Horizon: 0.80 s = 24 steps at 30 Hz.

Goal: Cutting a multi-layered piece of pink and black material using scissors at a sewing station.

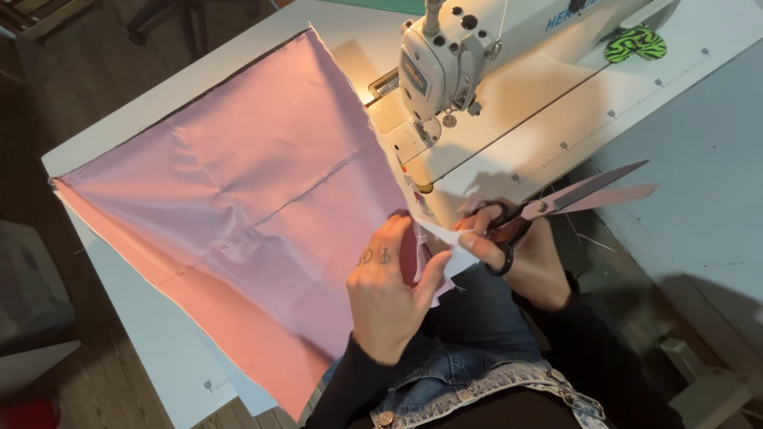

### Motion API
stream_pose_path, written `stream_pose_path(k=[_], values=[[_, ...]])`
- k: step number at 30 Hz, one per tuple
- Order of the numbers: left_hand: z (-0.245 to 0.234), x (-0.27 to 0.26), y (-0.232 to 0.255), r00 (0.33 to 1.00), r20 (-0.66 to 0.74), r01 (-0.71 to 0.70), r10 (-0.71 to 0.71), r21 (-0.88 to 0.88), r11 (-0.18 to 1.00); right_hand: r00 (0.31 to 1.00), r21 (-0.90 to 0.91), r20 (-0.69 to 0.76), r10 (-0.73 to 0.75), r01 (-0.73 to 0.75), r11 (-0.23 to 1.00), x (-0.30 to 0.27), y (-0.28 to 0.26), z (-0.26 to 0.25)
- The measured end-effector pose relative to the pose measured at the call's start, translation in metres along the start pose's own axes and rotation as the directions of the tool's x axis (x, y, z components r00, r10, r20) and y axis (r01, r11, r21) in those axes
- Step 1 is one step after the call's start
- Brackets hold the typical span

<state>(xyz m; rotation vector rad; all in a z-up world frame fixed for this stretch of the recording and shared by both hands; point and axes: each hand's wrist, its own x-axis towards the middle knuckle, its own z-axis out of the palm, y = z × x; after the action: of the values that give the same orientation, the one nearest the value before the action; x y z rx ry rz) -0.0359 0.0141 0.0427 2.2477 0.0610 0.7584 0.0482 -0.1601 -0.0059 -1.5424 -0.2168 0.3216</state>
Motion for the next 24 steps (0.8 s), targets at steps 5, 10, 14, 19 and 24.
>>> stream_pose_path(k=[5, 10, 14, 19, 24], values=[[0.014, -0.012, -0.03, 0.993, -0.029, 0.112, -0.112, 0.007, 0.994, 0.992, 0.132, 0.041, -0.116, 0.11, 0.985, 0.013, -0.002, -0.005], [0.01, -0.001, -0.033, 0.982, 0.166, 0.117, -0.085, -0.19, 0.975, 0.999, 0.122, -0.035, -0.037, 0.041, 0.992, 0.034, 0.012, -0.019], [0.021, 0.004, -0.028, 0.981, 0.148, 0.14, -0.123, -0.108, 0.984, 0.993, -0.046, -0.093, -0.068, 0.064, 0.997, 0.023, 0.009, -0.035], [0.032, 0.004, -0.024, 0.983, 0.112, 0.145, -0.146, 0.024, 0.989, 0.987, -0.333, -0.118, 0.109, -0.143, 0.932, -0.058, 0.002, -0.083], [0.037, 0.006, -0.012, 0.983, 0.068, 0.174, -0.173, -0.019, 0.984, 0.774, -0.395, 0.208, 0.598, -0.493, 0.775, -0.089, 0.027, -0.047]])
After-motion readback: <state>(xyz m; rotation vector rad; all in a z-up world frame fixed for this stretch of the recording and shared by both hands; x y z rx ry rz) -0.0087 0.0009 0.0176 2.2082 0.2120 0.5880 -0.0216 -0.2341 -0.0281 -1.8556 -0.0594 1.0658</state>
